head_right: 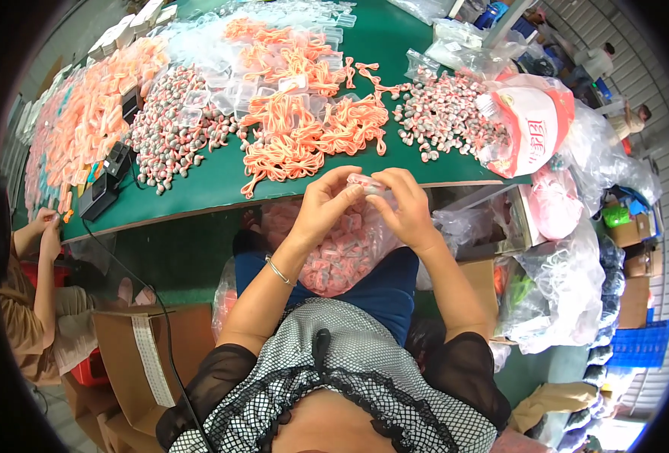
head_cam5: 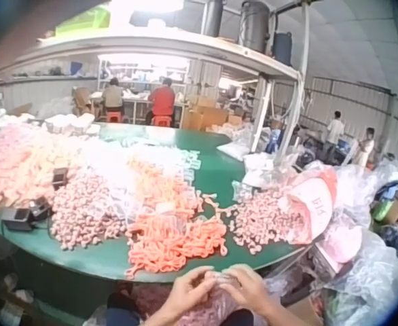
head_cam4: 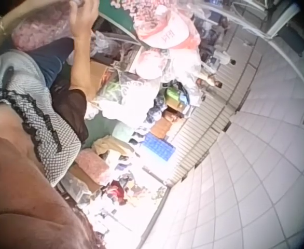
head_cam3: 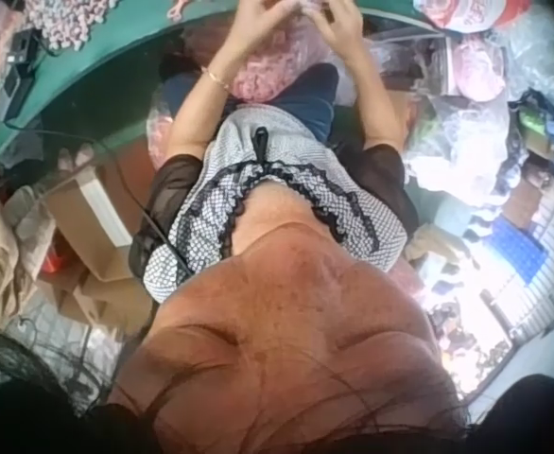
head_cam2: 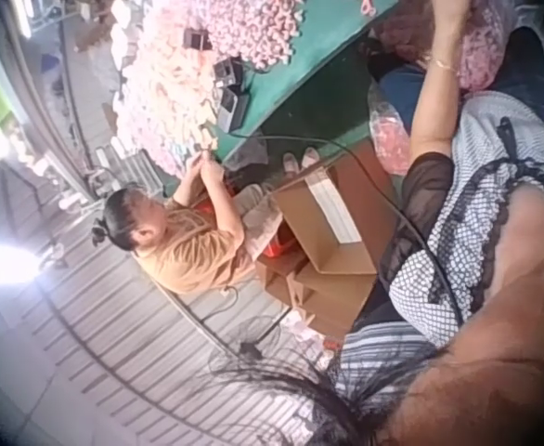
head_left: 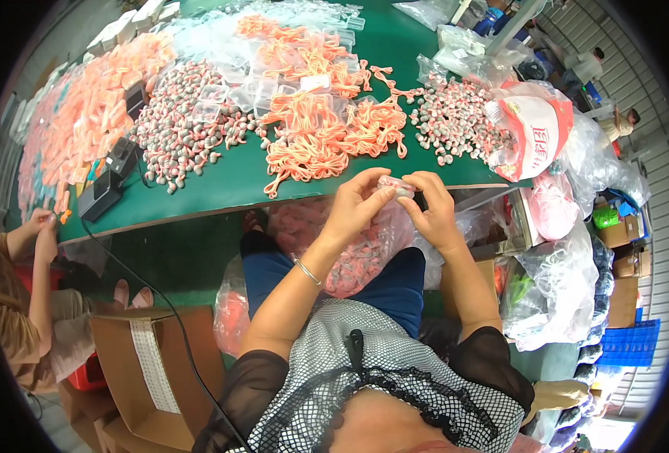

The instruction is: Sorting and packing small pink plastic hooks and white components into clear plastic boxes.

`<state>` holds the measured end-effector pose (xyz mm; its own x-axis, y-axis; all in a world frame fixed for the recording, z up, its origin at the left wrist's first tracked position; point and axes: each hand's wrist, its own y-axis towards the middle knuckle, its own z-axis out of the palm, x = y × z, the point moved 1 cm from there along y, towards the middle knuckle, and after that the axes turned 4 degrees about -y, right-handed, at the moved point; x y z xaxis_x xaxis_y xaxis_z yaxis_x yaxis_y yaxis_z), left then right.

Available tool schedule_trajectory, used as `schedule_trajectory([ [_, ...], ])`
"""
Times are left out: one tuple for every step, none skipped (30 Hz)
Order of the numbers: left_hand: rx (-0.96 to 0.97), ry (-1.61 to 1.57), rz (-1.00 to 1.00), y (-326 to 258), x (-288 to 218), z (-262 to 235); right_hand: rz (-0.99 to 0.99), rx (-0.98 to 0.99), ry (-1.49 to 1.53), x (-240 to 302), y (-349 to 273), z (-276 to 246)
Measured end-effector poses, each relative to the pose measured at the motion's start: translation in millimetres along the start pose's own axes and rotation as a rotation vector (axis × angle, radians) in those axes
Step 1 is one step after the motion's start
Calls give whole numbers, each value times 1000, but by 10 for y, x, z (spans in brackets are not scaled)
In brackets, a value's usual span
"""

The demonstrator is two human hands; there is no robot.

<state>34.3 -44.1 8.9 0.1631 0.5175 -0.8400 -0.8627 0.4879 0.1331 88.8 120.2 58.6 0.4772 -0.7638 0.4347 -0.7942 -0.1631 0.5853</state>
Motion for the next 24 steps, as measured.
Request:
schedule_trajectory([
  [-1,1,1,-9,4,0,10,-21,-5,-3,-16,27],
  [-5,-22,-24,-17,2,3,21,-41,-10,0,-23,44],
  [-8,-45,-49,-23,-2,1,20,-41,-8,21,-15,50],
  [-10,-44,-49,-25,-1,-8,46,-40,29,47,2,46],
  [-12,-52,-48,-26,2,-20,72,-40,65,60,12,44],
  [-11,-61,-48,-27,0,-19,72,-40,65,55,18,39],
  [-11,-62,-48,-27,-5,-7,106,-38,93,40,32,34],
  [-16,-65,-25,-27,-19,12,140,-36,121,30,42,30],
  [-21,-70,-1,-23,-31,26,140,-37,120,32,53,26],
  [-20,-71,0,-20,-30,26,142,-43,124,38,66,24],
  [-18,-69,-2,-18,-27,23,144,-50,129,43,74,23],
  [-16,-66,-4,-16,-31,18,142,-51,129,43,77,29],
  [-16,-66,-2,-16,-36,22,172,-58,144,37,74,39],
  [-16,-76,9,-20,-42,31,202,-65,159,34,71,48],
  [-15,-87,19,-23,-47,33,201,-66,159,48,68,67],
  [-15,-86,21,-24,-49,20,226,-92,184,68,64,92],
  [-17,-89,-10,-25,-44,0,252,-119,210,80,62,110],
  [-18,-92,-41,-27,-48,-6,250,-120,210,81,59,119],
  [-17,-92,-39,-29,-61,-1,253,-136,214,78,55,125],
  [-23,-114,-54,-31,-80,7,257,-152,218,81,55,128],
  [-29,-135,-69,-31,-98,13,255,-152,218,97,60,131],
  [-28,-135,-67,-25,-105,24,244,-172,183,124,69,129],
  [-44,-193,-58,-15,-109,39,233,-191,149,145,77,128],
  [-59,-251,-49,-10,-115,49,232,-193,149,157,82,128],
])
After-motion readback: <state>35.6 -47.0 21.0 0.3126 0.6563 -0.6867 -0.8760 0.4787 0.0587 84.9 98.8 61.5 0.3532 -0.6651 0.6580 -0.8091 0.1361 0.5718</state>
